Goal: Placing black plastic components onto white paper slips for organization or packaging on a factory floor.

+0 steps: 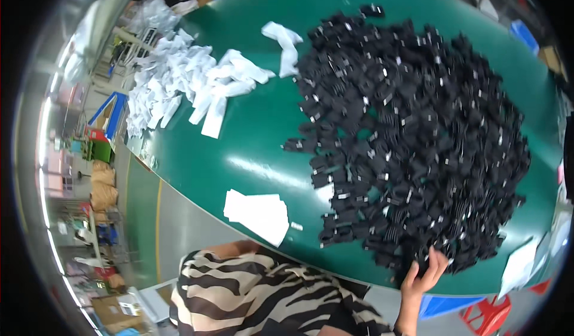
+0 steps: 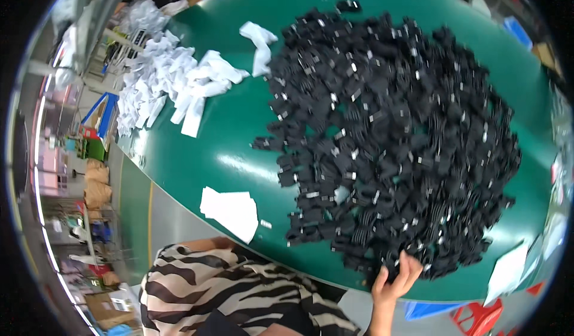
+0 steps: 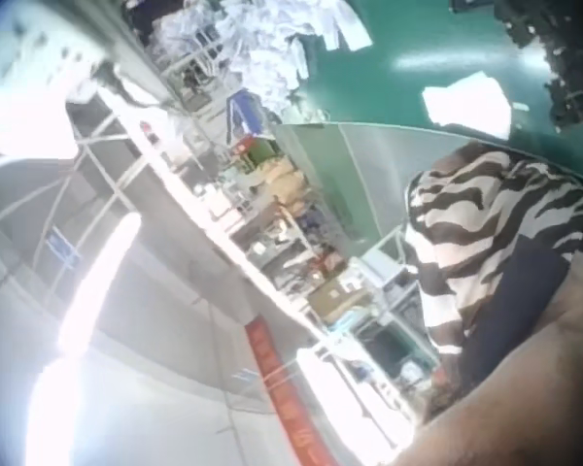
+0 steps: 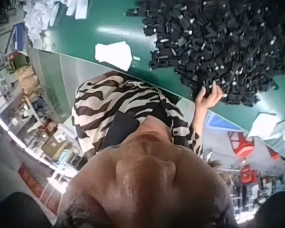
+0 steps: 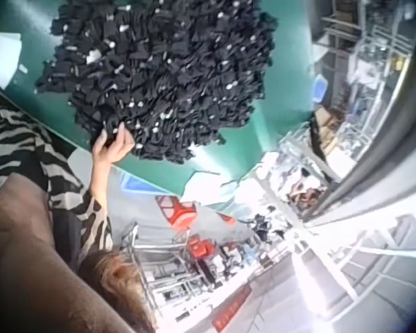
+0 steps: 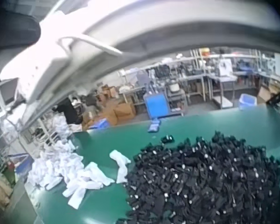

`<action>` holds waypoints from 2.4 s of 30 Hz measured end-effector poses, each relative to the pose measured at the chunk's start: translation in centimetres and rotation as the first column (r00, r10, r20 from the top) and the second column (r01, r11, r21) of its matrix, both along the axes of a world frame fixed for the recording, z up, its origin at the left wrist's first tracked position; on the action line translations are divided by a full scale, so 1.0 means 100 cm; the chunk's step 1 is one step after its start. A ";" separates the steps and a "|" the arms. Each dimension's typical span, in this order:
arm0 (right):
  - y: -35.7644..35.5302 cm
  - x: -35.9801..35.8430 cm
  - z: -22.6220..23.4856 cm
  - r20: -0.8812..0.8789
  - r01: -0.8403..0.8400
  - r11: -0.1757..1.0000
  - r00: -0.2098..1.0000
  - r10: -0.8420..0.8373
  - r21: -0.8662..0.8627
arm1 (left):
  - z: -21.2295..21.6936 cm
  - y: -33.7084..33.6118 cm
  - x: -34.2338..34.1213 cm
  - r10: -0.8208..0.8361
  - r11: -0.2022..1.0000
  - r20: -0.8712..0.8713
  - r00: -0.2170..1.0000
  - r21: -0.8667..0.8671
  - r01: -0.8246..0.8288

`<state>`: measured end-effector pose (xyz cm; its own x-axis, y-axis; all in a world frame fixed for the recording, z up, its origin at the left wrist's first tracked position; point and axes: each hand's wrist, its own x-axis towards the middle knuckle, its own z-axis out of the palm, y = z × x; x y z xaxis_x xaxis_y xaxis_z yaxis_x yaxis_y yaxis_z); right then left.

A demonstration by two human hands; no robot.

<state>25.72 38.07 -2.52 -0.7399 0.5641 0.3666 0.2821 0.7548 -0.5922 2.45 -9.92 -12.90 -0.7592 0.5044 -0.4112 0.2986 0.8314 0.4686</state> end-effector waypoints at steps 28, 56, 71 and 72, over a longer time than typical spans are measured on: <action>-0.020 -0.025 0.008 -0.083 0.075 0.996 0.994 -0.078 -0.040 | -0.038 0.518 -0.131 -0.829 0.203 -0.179 0.530 0.787 0.583; -0.167 -0.072 -0.001 -0.449 0.112 0.892 0.833 -0.324 -0.438 | 0.148 -0.027 -0.007 -0.513 0.798 0.009 0.858 0.372 0.474; -0.241 -0.102 -0.014 -0.329 -0.198 0.917 0.941 0.079 -0.345 | 0.118 0.044 -0.040 -0.292 0.769 -0.622 0.727 0.299 0.565; -0.243 -0.102 -0.013 -0.312 -0.184 0.931 0.947 0.081 -0.316 | 0.119 0.048 -0.039 -0.212 0.713 -0.632 0.746 0.422 0.560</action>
